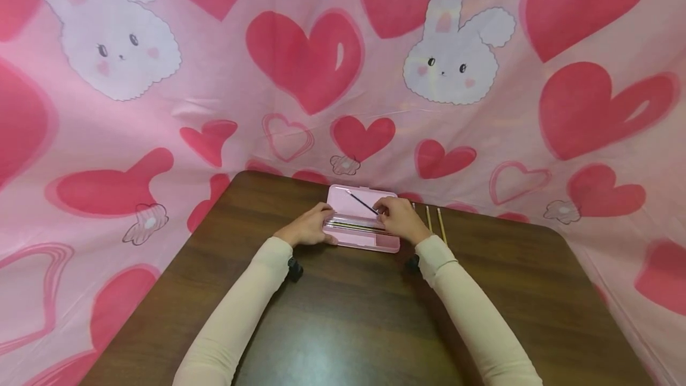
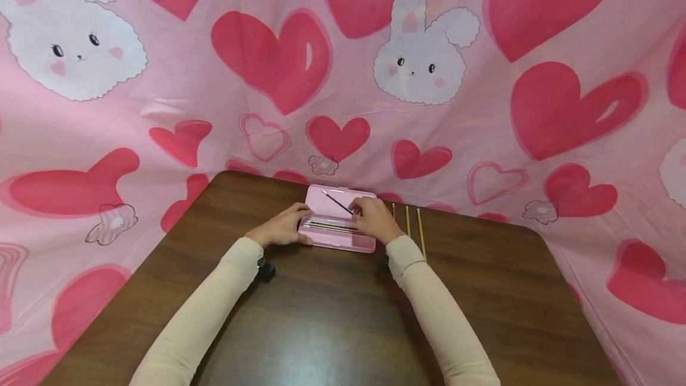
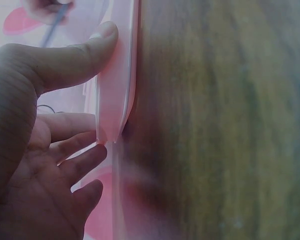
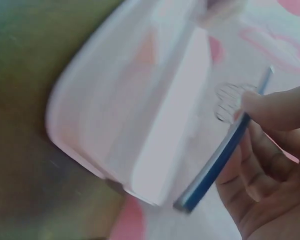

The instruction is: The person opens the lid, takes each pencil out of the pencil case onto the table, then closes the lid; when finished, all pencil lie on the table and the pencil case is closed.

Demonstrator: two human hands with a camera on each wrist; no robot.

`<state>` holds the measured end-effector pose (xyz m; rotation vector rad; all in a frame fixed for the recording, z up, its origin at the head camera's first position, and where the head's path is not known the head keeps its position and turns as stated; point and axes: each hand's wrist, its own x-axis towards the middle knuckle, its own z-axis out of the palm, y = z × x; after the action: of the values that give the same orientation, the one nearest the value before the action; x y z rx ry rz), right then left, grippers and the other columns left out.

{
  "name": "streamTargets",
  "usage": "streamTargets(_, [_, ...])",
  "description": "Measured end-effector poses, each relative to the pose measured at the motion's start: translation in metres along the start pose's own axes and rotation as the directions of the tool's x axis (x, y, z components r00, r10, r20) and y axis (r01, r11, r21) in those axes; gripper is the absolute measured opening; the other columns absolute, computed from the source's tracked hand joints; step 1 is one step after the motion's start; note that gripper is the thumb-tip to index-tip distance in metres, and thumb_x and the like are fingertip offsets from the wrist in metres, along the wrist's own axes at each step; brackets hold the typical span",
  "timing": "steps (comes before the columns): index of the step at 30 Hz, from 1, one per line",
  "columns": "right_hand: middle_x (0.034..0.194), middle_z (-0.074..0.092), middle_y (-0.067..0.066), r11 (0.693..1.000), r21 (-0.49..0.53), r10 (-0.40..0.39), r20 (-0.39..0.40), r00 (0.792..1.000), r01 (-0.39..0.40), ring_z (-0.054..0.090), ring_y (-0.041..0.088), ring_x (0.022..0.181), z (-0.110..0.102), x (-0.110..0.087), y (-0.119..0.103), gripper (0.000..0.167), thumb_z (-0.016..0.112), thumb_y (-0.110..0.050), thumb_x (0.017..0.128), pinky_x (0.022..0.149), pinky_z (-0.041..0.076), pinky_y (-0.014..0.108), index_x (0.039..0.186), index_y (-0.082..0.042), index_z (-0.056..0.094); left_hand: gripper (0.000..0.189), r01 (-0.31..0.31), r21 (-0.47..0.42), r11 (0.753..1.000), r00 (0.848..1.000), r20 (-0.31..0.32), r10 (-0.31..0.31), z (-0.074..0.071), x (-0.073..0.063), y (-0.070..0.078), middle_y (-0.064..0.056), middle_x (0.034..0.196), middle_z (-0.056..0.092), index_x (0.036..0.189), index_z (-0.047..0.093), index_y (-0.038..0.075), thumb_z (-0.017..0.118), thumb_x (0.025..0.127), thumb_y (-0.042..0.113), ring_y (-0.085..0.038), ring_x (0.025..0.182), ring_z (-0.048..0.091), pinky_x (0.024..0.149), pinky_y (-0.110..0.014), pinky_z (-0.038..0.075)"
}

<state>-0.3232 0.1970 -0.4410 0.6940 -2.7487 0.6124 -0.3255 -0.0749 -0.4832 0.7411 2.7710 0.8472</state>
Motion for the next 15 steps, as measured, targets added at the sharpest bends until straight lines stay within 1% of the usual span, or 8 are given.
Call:
streamTargets(3, [0.085, 0.073, 0.007, 0.998, 0.052, 0.046, -0.092, 0.995, -0.042, 0.067, 0.019, 0.078, -0.016, 0.0, 0.002, 0.016, 0.074, -0.006, 0.085, 0.072, 0.056, 0.036, 0.101, -0.006, 0.074, 0.083, -0.01, 0.009, 1.0, 1.0, -0.003, 0.01, 0.0, 0.0, 0.0, -0.012, 0.154, 0.042, 0.148, 0.051, 0.005, 0.086, 0.08, 0.037, -0.029, 0.143, 0.045, 0.122, -0.044, 0.036])
streamTargets(6, [0.086, 0.073, 0.008, 0.993, 0.093, 0.087, -0.181, 0.98, -0.071, 0.067, 0.021, 0.078, -0.034, -0.001, 0.006, 0.021, 0.075, -0.006, 0.084, 0.071, 0.055, 0.034, 0.105, -0.005, 0.072, 0.083, -0.013, 0.015, 1.0, 1.0, -0.001, 0.013, -0.001, 0.0, 0.001, -0.012, 0.154, 0.042, 0.147, 0.051, 0.005, 0.086, 0.079, 0.037, -0.029, 0.143, 0.046, 0.121, -0.044, 0.036])
streamTargets(8, [0.087, 0.072, 0.01, 0.989, 0.119, 0.111, -0.234, 0.966, -0.085, 0.068, 0.022, 0.078, -0.046, -0.004, 0.01, 0.025, 0.074, -0.005, 0.084, 0.07, 0.054, 0.031, 0.109, -0.004, 0.071, 0.083, -0.012, 0.012, 1.0, 1.0, 0.001, 0.011, -0.001, 0.0, 0.001, -0.012, 0.154, 0.042, 0.147, 0.051, 0.005, 0.086, 0.079, 0.038, -0.029, 0.143, 0.045, 0.122, -0.044, 0.036])
streamTargets(11, [0.089, 0.072, 0.013, 0.982, 0.152, 0.157, -0.299, 0.941, -0.115, 0.067, 0.023, 0.078, -0.064, -0.01, 0.019, 0.032, 0.073, -0.004, 0.085, 0.069, 0.051, 0.023, 0.116, -0.003, 0.069, 0.083, -0.013, 0.007, 1.0, 1.0, 0.002, 0.013, -0.001, 0.001, 0.001, -0.012, 0.154, 0.042, 0.147, 0.051, 0.005, 0.086, 0.079, 0.038, -0.029, 0.144, 0.044, 0.122, -0.044, 0.035])
streamTargets(15, [0.092, 0.07, 0.014, 0.968, 0.173, 0.233, -0.342, 0.91, -0.182, 0.063, 0.021, 0.081, -0.084, -0.022, 0.036, 0.036, 0.07, -0.006, 0.088, 0.068, 0.043, 0.011, 0.124, -0.003, 0.066, 0.083, -0.015, 0.009, 1.0, 1.0, -0.001, 0.015, 0.001, 0.001, -0.001, -0.012, 0.155, 0.041, 0.147, 0.051, 0.005, 0.086, 0.08, 0.039, -0.029, 0.144, 0.044, 0.122, -0.045, 0.036])
